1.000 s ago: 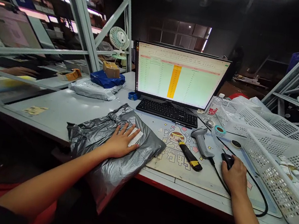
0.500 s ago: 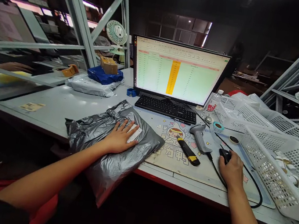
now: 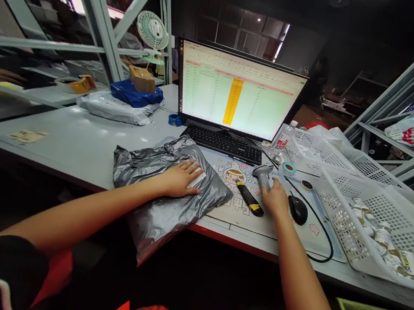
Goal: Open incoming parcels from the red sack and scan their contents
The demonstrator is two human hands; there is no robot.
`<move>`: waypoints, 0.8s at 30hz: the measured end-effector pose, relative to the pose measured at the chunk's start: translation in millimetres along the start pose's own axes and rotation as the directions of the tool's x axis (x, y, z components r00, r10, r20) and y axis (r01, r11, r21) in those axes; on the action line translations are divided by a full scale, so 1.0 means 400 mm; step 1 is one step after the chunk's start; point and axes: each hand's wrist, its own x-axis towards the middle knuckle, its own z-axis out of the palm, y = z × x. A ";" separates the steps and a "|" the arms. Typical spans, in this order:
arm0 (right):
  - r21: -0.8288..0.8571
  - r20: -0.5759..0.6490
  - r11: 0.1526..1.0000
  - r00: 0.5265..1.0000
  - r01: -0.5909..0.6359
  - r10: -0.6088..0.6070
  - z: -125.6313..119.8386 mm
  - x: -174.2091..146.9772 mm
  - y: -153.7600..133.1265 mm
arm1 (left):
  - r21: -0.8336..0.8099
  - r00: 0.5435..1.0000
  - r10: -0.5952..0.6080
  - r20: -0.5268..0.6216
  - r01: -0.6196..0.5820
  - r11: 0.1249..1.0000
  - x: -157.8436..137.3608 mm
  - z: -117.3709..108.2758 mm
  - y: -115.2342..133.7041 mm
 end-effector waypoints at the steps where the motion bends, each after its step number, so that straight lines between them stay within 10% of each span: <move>1: -0.028 0.033 0.999 0.999 -0.031 0.032 0.003 0.000 -0.020 | 0.016 0.999 0.034 -0.007 -0.034 0.999 -0.012 -0.005 0.016; 11: -0.119 0.122 0.970 0.966 -0.212 0.227 0.020 0.052 -0.120 | -0.057 0.979 0.170 -0.111 -0.177 0.983 -0.135 0.153 0.139; 18: -0.146 0.122 0.938 0.935 -0.314 0.332 0.004 0.094 -0.189 | -0.054 0.973 0.191 -0.132 -0.200 0.978 -0.139 0.156 0.142; 24: 0.170 0.398 0.985 0.915 0.003 -0.072 -0.180 0.045 -0.225 | -0.059 0.937 0.296 -0.187 -0.311 0.949 -0.143 0.171 0.141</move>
